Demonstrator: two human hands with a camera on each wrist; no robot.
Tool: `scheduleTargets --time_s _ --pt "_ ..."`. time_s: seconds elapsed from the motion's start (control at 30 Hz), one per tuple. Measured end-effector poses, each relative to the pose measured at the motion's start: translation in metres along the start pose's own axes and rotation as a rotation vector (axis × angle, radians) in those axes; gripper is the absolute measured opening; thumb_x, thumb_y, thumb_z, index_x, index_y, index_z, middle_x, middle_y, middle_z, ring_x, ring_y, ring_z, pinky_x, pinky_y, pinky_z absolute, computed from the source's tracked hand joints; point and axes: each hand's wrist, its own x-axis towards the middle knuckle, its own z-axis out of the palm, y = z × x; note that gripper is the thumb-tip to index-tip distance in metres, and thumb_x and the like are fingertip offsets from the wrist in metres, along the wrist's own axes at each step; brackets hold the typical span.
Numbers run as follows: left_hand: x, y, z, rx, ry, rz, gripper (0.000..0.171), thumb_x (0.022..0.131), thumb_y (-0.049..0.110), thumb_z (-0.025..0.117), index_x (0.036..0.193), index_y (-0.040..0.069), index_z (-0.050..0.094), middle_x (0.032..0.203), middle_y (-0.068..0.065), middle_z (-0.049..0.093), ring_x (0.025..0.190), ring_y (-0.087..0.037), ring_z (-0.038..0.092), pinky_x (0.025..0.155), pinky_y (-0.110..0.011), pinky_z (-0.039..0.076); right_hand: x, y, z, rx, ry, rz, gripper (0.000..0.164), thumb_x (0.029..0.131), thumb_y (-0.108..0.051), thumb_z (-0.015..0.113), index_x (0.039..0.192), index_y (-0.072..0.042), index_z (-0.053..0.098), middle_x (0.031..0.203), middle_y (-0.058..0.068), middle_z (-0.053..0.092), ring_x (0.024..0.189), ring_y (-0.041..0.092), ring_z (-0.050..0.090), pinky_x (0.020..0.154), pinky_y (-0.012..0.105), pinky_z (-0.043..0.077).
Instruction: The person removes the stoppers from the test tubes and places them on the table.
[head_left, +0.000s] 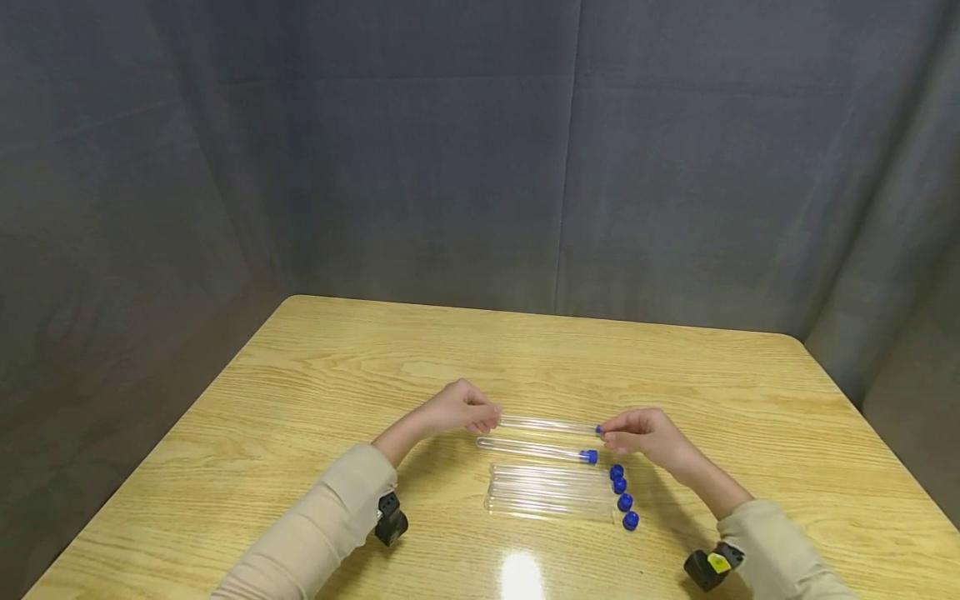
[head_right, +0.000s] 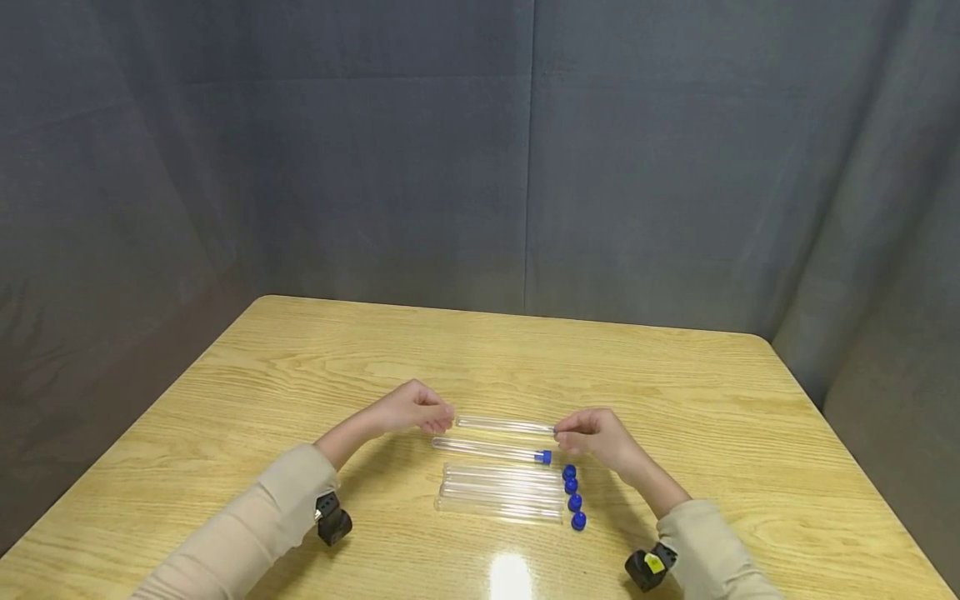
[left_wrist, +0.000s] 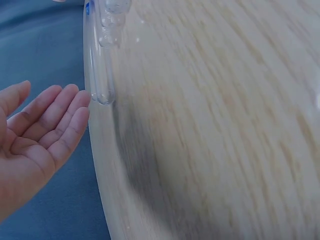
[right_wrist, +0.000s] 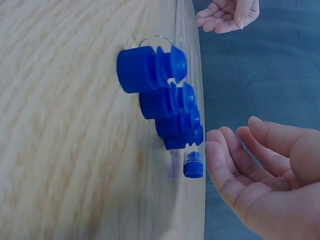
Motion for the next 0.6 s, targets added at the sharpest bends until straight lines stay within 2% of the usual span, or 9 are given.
scheduleTargets --time_s 0.17,0.43,0.6 --pt "0.0002 -0.0012 0.0015 0.035 0.005 -0.017 0.029 0.092 0.015 0.051 0.091 -0.011 0.064 0.087 -0.02 0.064 0.077 -0.027 0.062 0.068 -0.033 0.051 0.0 0.0019 0.0002 0.005 -0.012 0.004 0.03 0.088 -0.004 0.055 0.104 0.021 0.051 0.09 0.021 0.061 0.079 0.016 0.061 0.07 0.035 0.051" --pt "0.0061 -0.0064 0.0053 0.13 0.007 -0.011 0.02 0.09 0.005 0.05 0.094 -0.008 0.065 0.087 -0.014 0.064 0.073 -0.021 0.061 0.064 -0.029 0.051 -0.0012 0.0056 0.0001 0.023 -0.03 0.019 0.031 0.088 -0.005 0.055 0.103 0.022 0.051 0.088 0.02 0.061 0.076 0.017 0.06 0.068 0.034 0.051" --pt "0.0074 -0.0059 0.0057 0.184 -0.012 -0.011 0.022 0.09 0.006 0.051 0.084 -0.008 0.067 0.08 -0.013 0.063 0.059 -0.011 0.052 0.053 -0.022 0.044 -0.0023 0.0047 -0.0006 0.013 -0.039 0.015 0.028 0.089 -0.004 0.054 0.101 0.02 0.052 0.088 0.02 0.061 0.075 0.018 0.06 0.068 0.034 0.051"
